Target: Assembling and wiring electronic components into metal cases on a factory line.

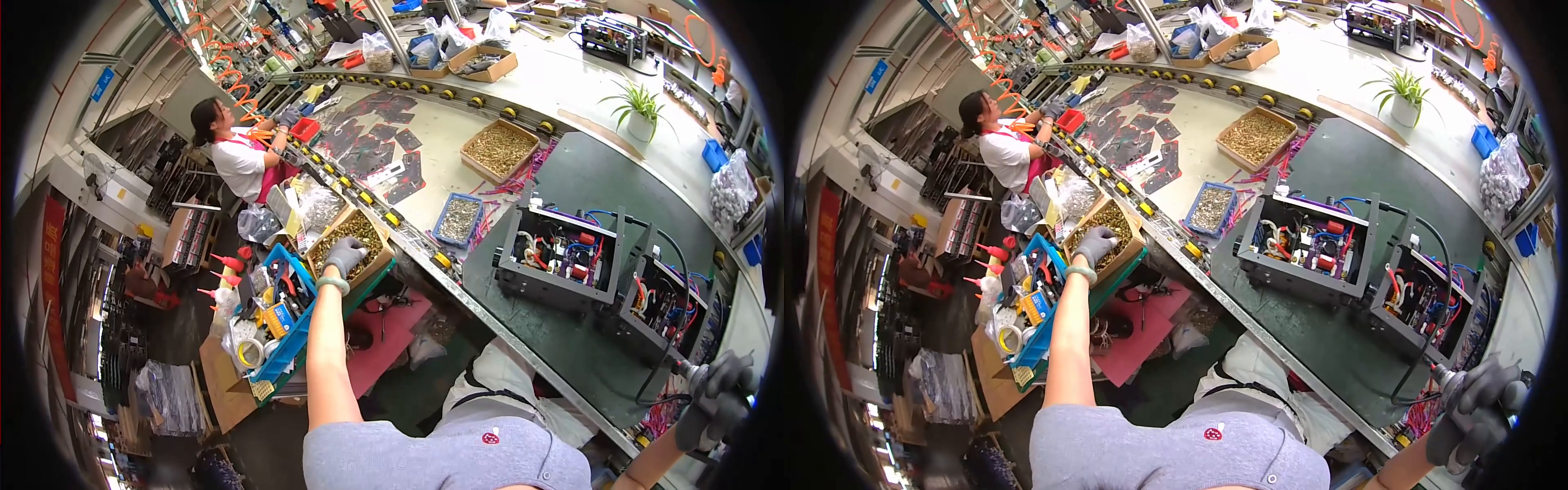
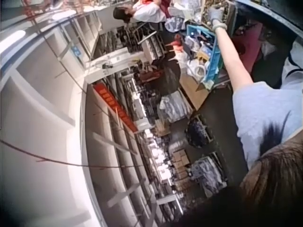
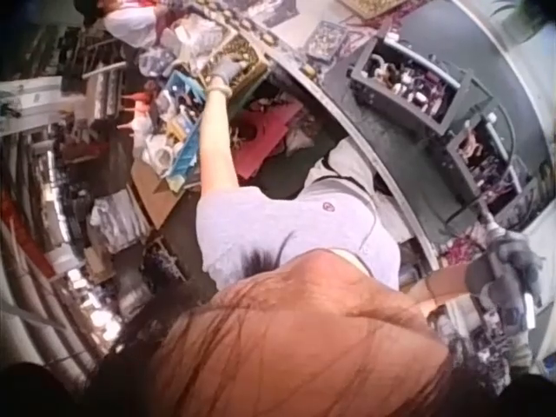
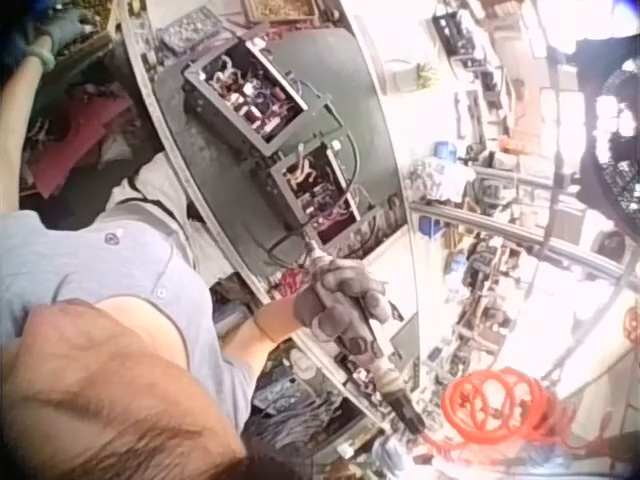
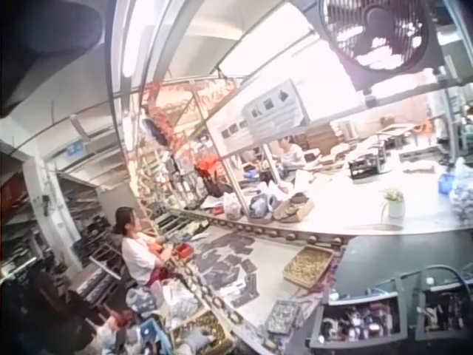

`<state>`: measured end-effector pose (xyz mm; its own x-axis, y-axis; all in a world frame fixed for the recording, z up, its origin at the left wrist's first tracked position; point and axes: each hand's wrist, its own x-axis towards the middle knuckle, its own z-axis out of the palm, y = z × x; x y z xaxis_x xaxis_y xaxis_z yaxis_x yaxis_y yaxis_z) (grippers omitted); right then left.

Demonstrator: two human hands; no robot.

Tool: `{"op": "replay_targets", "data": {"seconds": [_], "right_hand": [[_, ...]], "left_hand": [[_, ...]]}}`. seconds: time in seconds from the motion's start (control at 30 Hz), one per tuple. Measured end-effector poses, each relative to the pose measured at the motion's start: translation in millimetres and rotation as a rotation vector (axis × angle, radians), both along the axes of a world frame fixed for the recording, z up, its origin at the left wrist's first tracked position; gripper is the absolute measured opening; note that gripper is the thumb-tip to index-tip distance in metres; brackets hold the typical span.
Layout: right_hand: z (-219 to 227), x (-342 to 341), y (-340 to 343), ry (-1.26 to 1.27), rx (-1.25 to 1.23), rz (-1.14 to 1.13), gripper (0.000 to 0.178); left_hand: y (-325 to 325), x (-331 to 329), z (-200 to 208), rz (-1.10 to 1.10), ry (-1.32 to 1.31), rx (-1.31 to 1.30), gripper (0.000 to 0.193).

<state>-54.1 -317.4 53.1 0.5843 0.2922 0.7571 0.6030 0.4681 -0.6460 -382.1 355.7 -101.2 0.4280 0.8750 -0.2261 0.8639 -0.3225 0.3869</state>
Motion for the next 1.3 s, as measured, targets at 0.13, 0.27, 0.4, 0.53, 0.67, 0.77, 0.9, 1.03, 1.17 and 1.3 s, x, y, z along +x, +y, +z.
{"op": "replay_targets", "data": {"seconds": [0.13,0.27,0.4,0.53,0.67,0.77,0.9,1.03,1.17,1.3], "right_hand": [[-0.9,16.8,-12.4,-0.099,-0.019,0.213,0.064],[17.8,-9.2,8.4,-0.024,-0.01,0.158,0.051],[-7.8,-3.4,-45.1,0.237,0.079,0.369,0.06],[-9.0,-17.5,7.3,0.158,0.139,0.196,0.052],[17.7,-18.7,66.4,-0.035,0.332,0.355,0.072],[28.6,-35.0,55.2,-0.083,0.333,0.096,0.061],[25.6,-50.3,32.2,-0.035,0.337,-0.113,0.055],[11.6,-58.1,35.3,0.112,0.424,-0.081,0.052],[-0.8,-52.5,39.5,0.037,0.416,-0.128,0.052],[-3.3,-45.3,40.4,-0.061,0.323,0.028,0.055]], "left_hand": [[-6.8,15.6,8.7,-0.094,0.162,0.056,0.032],[-2.9,-6.1,9.6,0.213,-0.18,0.005,0.029],[-47.9,54.6,37.7,0.221,-0.818,-0.258,0.026],[-229.4,160.1,105.5,-0.243,-1.05,-0.779,0.03],[-364.8,209.6,114.7,-0.507,-0.978,-1.484,0.02],[-429.1,240.3,96.1,-0.461,-0.88,-1.857,0.019],[-467.6,252.1,89.1,-0.427,-0.779,-1.956,0.019],[-472.7,250.7,72.0,-0.57,-0.793,-2.097,0.025],[-476.1,247.0,70.1,-0.528,-0.842,-2.08,0.031],[-476.2,242.1,63.9,-0.452,-0.866,-2.023,0.034]]}}
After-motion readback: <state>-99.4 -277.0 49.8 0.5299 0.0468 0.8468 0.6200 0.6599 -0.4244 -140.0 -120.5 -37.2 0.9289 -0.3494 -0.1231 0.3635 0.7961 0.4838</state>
